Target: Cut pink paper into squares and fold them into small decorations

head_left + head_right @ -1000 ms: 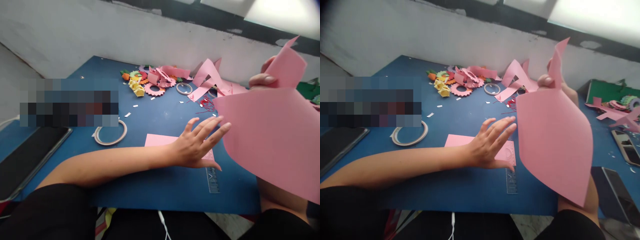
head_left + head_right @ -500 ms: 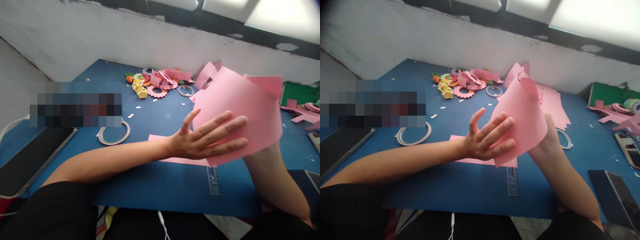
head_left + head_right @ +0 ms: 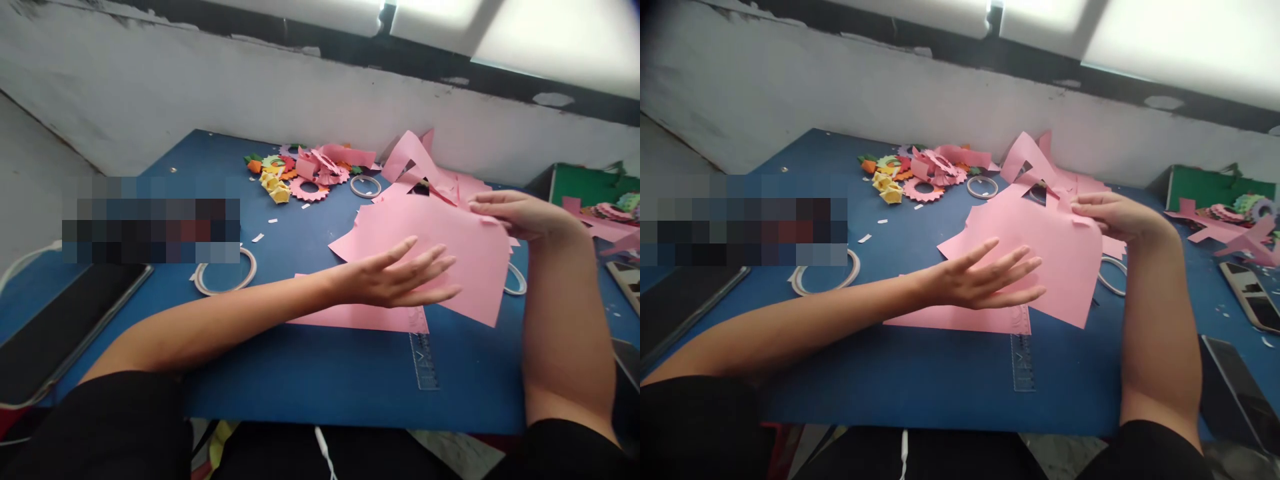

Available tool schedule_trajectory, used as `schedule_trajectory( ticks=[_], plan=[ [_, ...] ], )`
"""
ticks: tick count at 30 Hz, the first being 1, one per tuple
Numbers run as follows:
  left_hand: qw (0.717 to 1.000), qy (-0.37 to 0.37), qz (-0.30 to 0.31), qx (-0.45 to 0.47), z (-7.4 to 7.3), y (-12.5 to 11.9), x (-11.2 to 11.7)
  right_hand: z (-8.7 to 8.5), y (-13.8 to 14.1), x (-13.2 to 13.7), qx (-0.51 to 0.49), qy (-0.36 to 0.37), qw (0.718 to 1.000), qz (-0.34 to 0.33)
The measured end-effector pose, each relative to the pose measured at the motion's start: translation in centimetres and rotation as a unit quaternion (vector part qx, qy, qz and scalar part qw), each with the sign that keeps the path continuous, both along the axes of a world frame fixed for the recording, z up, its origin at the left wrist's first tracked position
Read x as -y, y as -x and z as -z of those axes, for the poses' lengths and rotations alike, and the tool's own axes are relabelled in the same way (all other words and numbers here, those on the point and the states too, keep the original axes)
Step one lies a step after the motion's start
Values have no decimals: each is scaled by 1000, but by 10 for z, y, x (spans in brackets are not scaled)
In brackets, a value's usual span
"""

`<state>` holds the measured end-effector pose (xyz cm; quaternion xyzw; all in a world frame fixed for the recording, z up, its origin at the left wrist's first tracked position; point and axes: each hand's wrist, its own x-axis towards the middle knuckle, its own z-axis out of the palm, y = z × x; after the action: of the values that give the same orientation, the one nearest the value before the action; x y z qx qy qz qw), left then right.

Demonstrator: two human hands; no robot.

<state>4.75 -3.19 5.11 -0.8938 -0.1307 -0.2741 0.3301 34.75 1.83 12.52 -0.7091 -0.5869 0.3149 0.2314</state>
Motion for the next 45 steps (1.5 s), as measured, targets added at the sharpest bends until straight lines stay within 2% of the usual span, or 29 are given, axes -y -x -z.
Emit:
schedule_trajectory(
  ticks=[2,4,8,11,14,17,20,23,26,31,37,42,45],
  plan=[
    [998,45,14,-30,15,-8,-16,15,-15,-6,-10,66,998,-14],
    [989,127,-21,-76,23,-13,-30,29,-26,-11,-16,93,995,-15],
    [970,196,-110,-93,25,-16,-41,52,-32,-31,6,29,999,29],
    [954,236,-157,-102,28,-15,-44,56,-27,-40,49,-7,998,46],
    [929,279,-216,-108,35,-13,-48,44,-20,-32,107,55,993,7],
    [905,317,-262,-109,41,-10,-56,31,-15,-17,174,198,963,-49],
    [891,350,-266,-112,41,-6,-62,30,-10,-14,238,317,915,-77],
    [881,382,-252,-117,36,-4,-65,40,-3,-22,294,373,876,-85],
    [866,414,-254,-121,32,-4,-65,48,2,-27,314,395,857,-103],
    [846,446,-264,-125,28,-4,-64,46,8,-23,289,385,864,-147],
    [832,476,-257,-127,25,-4,-67,42,10,-20,272,334,887,-170],
    [823,491,-260,-120,23,-5,-66,38,10,-18,243,238,924,-176],
    [821,493,-265,-112,24,-5,-66,40,16,-19,251,151,944,-148]
  ],
)
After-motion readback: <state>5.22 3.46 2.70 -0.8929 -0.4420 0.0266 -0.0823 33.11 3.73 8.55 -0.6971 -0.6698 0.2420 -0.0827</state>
